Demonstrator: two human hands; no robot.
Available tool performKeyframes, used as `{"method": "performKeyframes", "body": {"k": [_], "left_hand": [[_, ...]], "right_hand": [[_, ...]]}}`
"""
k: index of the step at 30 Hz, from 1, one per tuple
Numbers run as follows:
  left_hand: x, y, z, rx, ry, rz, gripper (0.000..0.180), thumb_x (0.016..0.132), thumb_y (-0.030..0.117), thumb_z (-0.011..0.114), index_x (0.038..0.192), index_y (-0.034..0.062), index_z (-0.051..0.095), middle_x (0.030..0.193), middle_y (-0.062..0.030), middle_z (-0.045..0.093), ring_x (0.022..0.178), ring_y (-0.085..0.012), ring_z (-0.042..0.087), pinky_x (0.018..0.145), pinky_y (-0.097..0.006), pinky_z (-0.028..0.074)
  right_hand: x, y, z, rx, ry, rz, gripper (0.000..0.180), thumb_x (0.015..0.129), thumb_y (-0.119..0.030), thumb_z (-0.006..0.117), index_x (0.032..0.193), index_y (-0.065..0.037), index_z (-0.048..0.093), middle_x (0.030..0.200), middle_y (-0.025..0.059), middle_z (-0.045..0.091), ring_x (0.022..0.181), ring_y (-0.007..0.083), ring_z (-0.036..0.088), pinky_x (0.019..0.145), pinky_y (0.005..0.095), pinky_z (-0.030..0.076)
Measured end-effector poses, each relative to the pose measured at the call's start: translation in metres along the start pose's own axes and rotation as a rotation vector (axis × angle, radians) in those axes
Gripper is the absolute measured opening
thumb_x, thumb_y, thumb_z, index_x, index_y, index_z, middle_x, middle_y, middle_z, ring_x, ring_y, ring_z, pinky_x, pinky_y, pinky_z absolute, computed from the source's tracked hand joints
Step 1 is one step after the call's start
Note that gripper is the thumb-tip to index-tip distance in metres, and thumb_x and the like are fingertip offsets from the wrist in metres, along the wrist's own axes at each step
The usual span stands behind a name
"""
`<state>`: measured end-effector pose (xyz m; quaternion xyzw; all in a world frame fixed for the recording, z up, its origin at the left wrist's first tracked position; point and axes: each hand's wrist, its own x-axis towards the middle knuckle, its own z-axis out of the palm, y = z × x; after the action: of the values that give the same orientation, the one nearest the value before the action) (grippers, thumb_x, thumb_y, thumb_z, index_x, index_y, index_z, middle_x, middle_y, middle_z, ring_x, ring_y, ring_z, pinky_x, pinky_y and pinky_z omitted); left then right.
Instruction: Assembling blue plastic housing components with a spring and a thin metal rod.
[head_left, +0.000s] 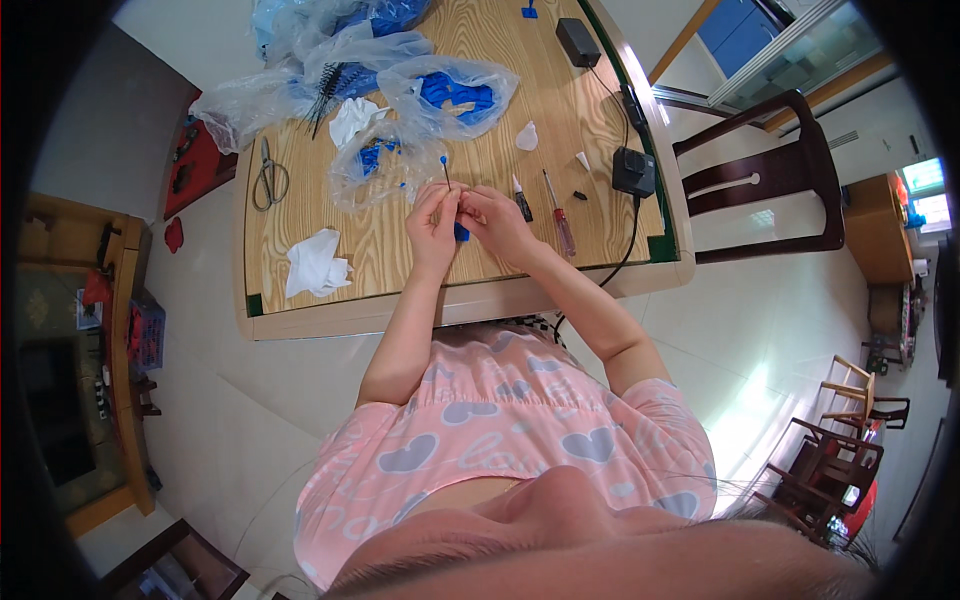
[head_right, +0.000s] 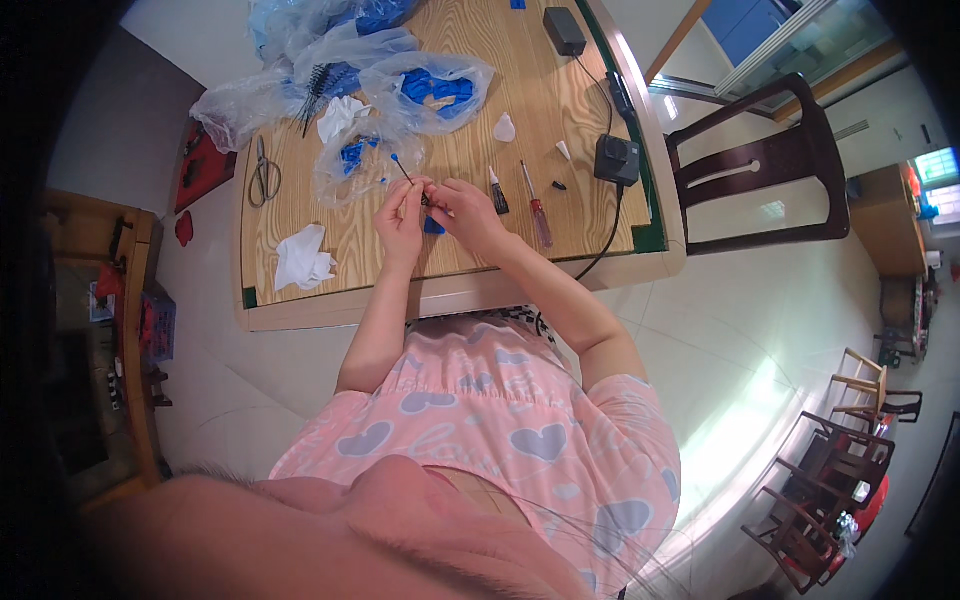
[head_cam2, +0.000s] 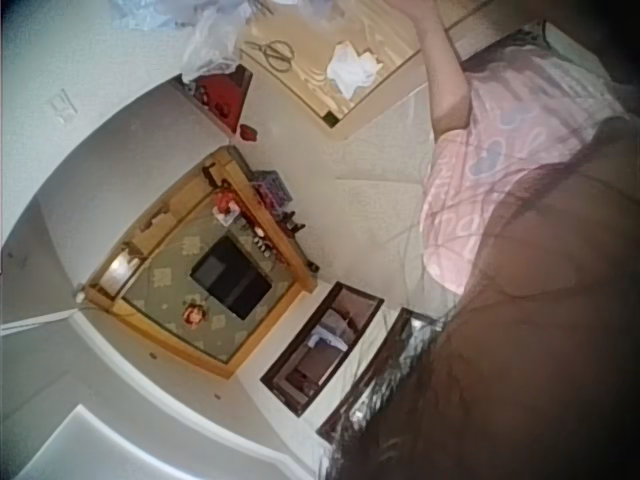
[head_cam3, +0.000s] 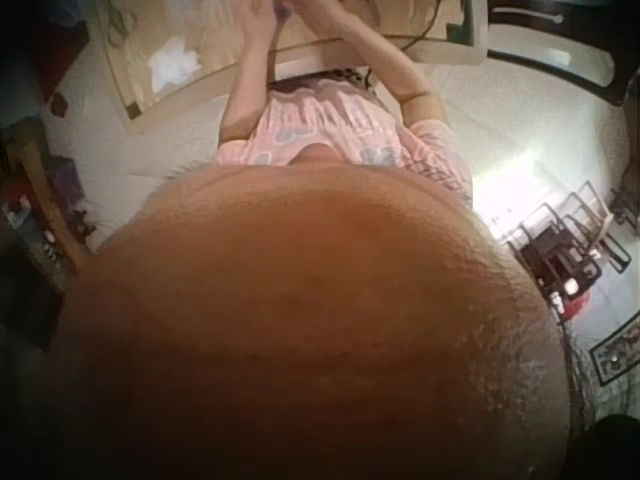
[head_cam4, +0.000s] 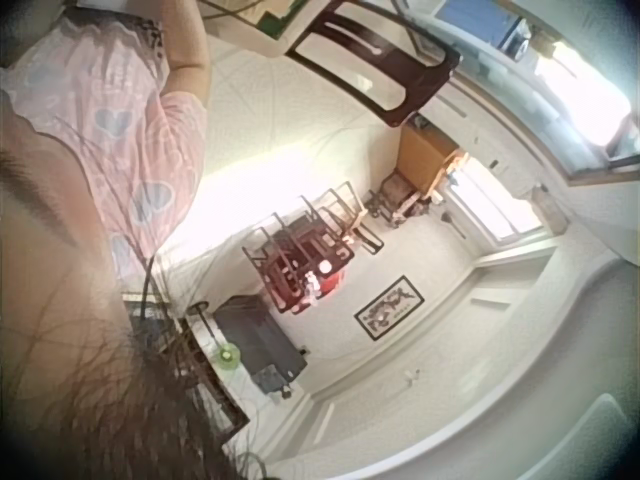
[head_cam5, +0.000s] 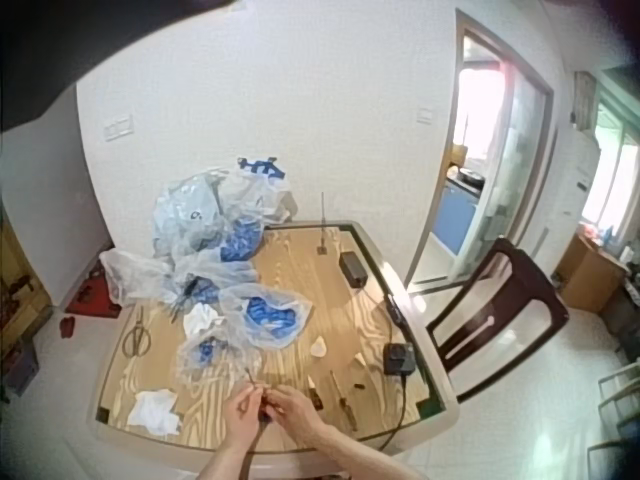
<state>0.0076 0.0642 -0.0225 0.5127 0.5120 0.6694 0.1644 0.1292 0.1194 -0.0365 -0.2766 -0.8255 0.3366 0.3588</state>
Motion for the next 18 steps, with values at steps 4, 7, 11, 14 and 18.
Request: {"method": "performKeyframes", "body": {"k": [4, 7, 11, 14, 18], "left_hand": [[-0.0005, -0.0004, 0.0006, -0.011, 0.001, -0.003, 0.011, 0.089, 0.002, 0.056, 0.087, -0.0038, 0.065, 0.089, -0.0105, 0.066, 0.089, -0.0220, 0.060, 0.082, -0.032, 0.046], [-0.0009, -0.0005, 0.0008, -0.021, 0.005, -0.021, 0.011, 0.089, 0.002, 0.056, 0.087, -0.0039, 0.065, 0.089, -0.0105, 0.066, 0.089, -0.0219, 0.060, 0.082, -0.032, 0.046], [-0.0009, 0.0007, 0.0004, -0.017, 0.004, -0.029, 0.011, 0.089, 0.002, 0.056, 0.087, -0.0040, 0.065, 0.089, -0.0106, 0.066, 0.089, -0.0218, 0.060, 0.082, -0.032, 0.046], [-0.0008, -0.0001, 0.0000, -0.010, 0.001, -0.023, 0.011, 0.089, 0.002, 0.056, 0.087, -0.0041, 0.065, 0.089, -0.0106, 0.066, 0.089, -0.0217, 0.060, 0.082, -0.032, 0.046], [-0.0017, -0.0022, 0.0002, -0.018, 0.009, -0.034, 0.011, 0.089, 0.002, 0.057, 0.088, -0.0041, 0.065, 0.090, -0.0107, 0.066, 0.090, -0.0217, 0.059, 0.082, -0.032, 0.046]], "right_hand": [[-0.0003, 0.0017, 0.0002, 0.002, -0.001, -0.011, 0.014, 0.078, -0.010, 0.069, 0.088, -0.004, 0.060, 0.077, 0.0097, 0.056, 0.075, 0.0297, 0.058, 0.065, 0.0398, 0.046], [-0.0002, 0.0018, 0.0004, 0.011, -0.004, -0.003, 0.014, 0.078, -0.010, 0.068, 0.088, -0.004, 0.060, 0.077, 0.0098, 0.056, 0.075, 0.0297, 0.058, 0.065, 0.0399, 0.046], [0.0003, -0.0017, -0.0014, 0.017, -0.008, -0.005, 0.013, 0.078, -0.009, 0.068, 0.088, -0.004, 0.060, 0.078, 0.0098, 0.056, 0.075, 0.0297, 0.057, 0.065, 0.0400, 0.046], [-0.0001, -0.0017, -0.0013, 0.014, -0.006, -0.001, 0.013, 0.078, -0.009, 0.067, 0.088, -0.004, 0.060, 0.078, 0.0098, 0.056, 0.075, 0.0296, 0.057, 0.065, 0.0400, 0.046], [-0.0005, 0.0007, 0.0004, 0.024, -0.008, 0.005, 0.014, 0.078, -0.009, 0.067, 0.089, -0.005, 0.060, 0.077, 0.0096, 0.056, 0.075, 0.0294, 0.057, 0.065, 0.0399, 0.046]]}}
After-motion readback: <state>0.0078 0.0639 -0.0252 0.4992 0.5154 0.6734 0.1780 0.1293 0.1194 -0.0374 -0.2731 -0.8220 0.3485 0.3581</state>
